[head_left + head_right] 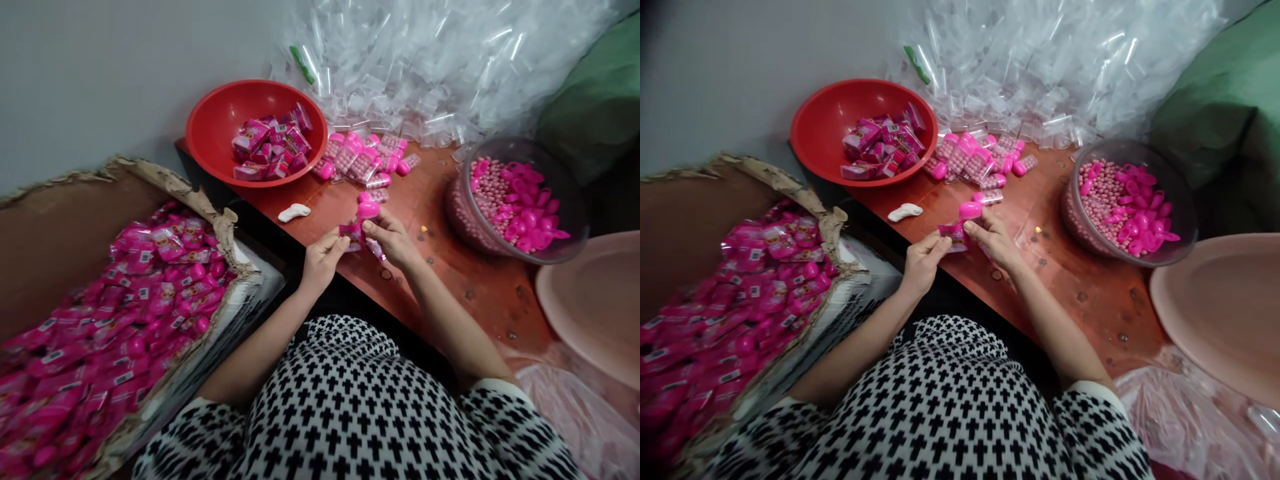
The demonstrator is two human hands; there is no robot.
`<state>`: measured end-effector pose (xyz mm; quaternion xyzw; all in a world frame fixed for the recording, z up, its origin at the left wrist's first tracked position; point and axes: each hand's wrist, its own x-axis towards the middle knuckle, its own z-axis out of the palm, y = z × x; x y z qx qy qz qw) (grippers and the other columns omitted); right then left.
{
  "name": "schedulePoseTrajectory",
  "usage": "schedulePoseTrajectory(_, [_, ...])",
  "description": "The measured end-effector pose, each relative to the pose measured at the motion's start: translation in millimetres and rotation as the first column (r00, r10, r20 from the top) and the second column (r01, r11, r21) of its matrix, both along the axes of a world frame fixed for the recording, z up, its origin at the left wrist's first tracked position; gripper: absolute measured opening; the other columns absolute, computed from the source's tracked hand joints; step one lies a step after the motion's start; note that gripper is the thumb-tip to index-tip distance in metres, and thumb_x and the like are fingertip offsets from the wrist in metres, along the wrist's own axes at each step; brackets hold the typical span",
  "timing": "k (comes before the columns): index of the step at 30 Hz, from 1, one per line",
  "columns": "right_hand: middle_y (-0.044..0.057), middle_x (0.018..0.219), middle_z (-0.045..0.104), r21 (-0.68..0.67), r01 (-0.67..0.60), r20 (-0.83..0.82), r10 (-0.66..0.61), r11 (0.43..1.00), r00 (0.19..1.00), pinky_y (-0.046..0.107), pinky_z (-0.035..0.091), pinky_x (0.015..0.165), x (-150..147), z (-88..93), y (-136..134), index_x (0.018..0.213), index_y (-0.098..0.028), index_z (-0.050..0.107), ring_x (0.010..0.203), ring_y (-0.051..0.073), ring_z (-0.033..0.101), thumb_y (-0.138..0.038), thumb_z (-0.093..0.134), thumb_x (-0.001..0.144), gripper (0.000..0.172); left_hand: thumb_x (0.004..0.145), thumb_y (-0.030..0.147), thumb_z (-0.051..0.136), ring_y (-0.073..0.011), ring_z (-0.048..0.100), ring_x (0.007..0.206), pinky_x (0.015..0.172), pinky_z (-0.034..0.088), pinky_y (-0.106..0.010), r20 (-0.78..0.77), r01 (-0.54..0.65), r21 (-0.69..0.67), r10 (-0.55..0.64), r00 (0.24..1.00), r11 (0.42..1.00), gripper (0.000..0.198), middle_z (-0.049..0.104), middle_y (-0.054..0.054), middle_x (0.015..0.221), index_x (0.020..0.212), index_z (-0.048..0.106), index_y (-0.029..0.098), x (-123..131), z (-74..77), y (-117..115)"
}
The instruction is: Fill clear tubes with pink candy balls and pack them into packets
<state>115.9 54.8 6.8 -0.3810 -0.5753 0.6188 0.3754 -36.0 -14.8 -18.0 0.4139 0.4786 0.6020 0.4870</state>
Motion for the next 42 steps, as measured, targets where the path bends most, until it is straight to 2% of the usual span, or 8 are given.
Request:
schedulePoseTrajectory(9, [0.001, 0.071, 0.068, -0.49, 0.205, -0.294, -0.382, 0.847, 0.876, 0.029, 0.054, 0.064, 0, -1.0, -27, 0.075, -0.024, 0.063, 0.076, 0.018, 0.066, -0.068, 0.071, 0.07, 0.045, 0.094, 0.023, 0.059, -0.0249, 0.068, 0.119, 0.108, 0.053, -0.042, -0.623, 0.162, 0.416, 0.151, 0.767, 0.895, 0.019, 0.072, -0.01, 0.125, 0.097, 0.078, 0.02, 28, 4.1, -2])
schedulePoseTrajectory(19, [-0.005, 0.057, 0.057, -0.64, 0.325, -0.32, -0.625, 0.697, 0.712, 0.019, 0.036, 0.045, 1, -2.1, -23, 0.068, -0.021, 0.057, 0.044, 0.005, 0.037, -0.036, 0.07, 0.072, 0.02, 0.094, 0.018, 0.059, -0.0229, 0.069, 0.117, 0.104, 0.057, -0.038, -0.712, 0.293, 0.495, 0.188, 0.676, 0.818, 0.02, 0.073, -0.01, 0.122, 0.104, 0.076, 0.018, 38, -1.9, -6])
schedulePoseTrajectory(27, [-0.006, 0.055, 0.053, -0.621, 0.35, -0.223, -0.586, 0.702, 0.779, 0.02, 0.03, 0.043, -8, -3.7, -18, 0.069, -0.021, 0.055, 0.044, 0.007, 0.033, -0.038, 0.067, 0.073, 0.021, 0.093, 0.017, 0.059, -0.024, 0.071, 0.114, 0.103, 0.058, -0.038, -0.687, 0.246, 0.494, 0.201, 0.698, 0.834, 0.02, 0.074, -0.011, 0.121, 0.099, 0.078, 0.017, 37, -7.6, -9])
schedulePoseTrajectory(31, [-0.002, 0.07, 0.06, -0.464, 0.373, -0.098, -0.465, 0.803, 0.88, 0.025, 0.045, 0.055, 16, 4.7, -21, 0.078, -0.023, 0.058, 0.058, 0.012, 0.05, -0.045, 0.066, 0.072, 0.024, 0.092, 0.025, 0.062, -0.0215, 0.073, 0.109, 0.103, 0.055, -0.033, -0.494, 0.128, 0.228, 0.001, 0.869, 0.965, 0.018, 0.077, -0.006, 0.114, 0.093, 0.079, 0.021, 32, 9.8, -8])
schedulePoseTrajectory(34, [0.0, 0.079, 0.061, -0.076, 0.534, 0.315, -0.488, 0.842, 0.814, 0.035, 0.052, 0.074, 49, 8.1, -28, 0.079, -0.024, 0.056, 0.075, 0.019, 0.058, -0.049, 0.064, 0.076, 0.026, 0.085, 0.034, 0.072, -0.0199, 0.074, 0.091, 0.088, 0.059, -0.03, -0.05, 0.039, -0.123, -0.046, 0.998, 0.992, 0.02, 0.078, -0.005, 0.089, 0.073, 0.075, 0.019, 25, 19.5, -1])
schedulePoseTrajectory(37, [0.009, 0.093, 0.064, 0.29, 0.411, 0.76, -0.469, 0.864, 0.45, 0.05, 0.046, 0.091, 75, 4.3, -39, 0.081, -0.021, 0.06, 0.094, 0.028, 0.059, -0.05, 0.06, 0.083, 0.029, 0.075, 0.033, 0.081, -0.0154, 0.071, 0.071, 0.071, 0.06, -0.028, 0.397, 0.156, -0.388, 0.012, 0.918, 0.908, 0.02, 0.073, -0.004, 0.075, 0.073, 0.072, 0.015, 23, 21.2, 8])
schedulePoseTrajectory(39, [0.017, 0.114, 0.064, 0.408, 0.298, 0.823, -0.489, 0.863, 0.288, 0.058, 0.04, 0.099, 80, 0.7, -45, 0.092, -0.019, 0.065, 0.111, 0.035, 0.056, -0.053, 0.06, 0.086, 0.035, 0.074, 0.025, 0.082, -0.0132, 0.069, 0.068, 0.067, 0.059, -0.026, 0.519, 0.218, -0.458, 0.061, 0.853, 0.862, 0.015, 0.073, -0.004, 0.074, 0.076, 0.072, 0.014, 25, 21.0, 10])
schedulePoseTrajectory(42, [0.018, 0.128, 0.062, 0.489, 0.324, 0.663, -0.587, 0.81, 0.465, 0.054, 0.038, 0.105, 72, -0.1, -50, 0.109, -0.02, 0.065, 0.12, 0.034, 0.054, -0.058, 0.062, 0.086, 0.045, 0.077, 0.019, 0.078, -0.012, 0.069, 0.067, 0.067, 0.059, -0.025, 0.575, 0.265, -0.472, 0.066, 0.816, 0.841, 0.008, 0.073, -0.004, 0.074, 0.075, 0.072, 0.013, 34, 22.3, 9])
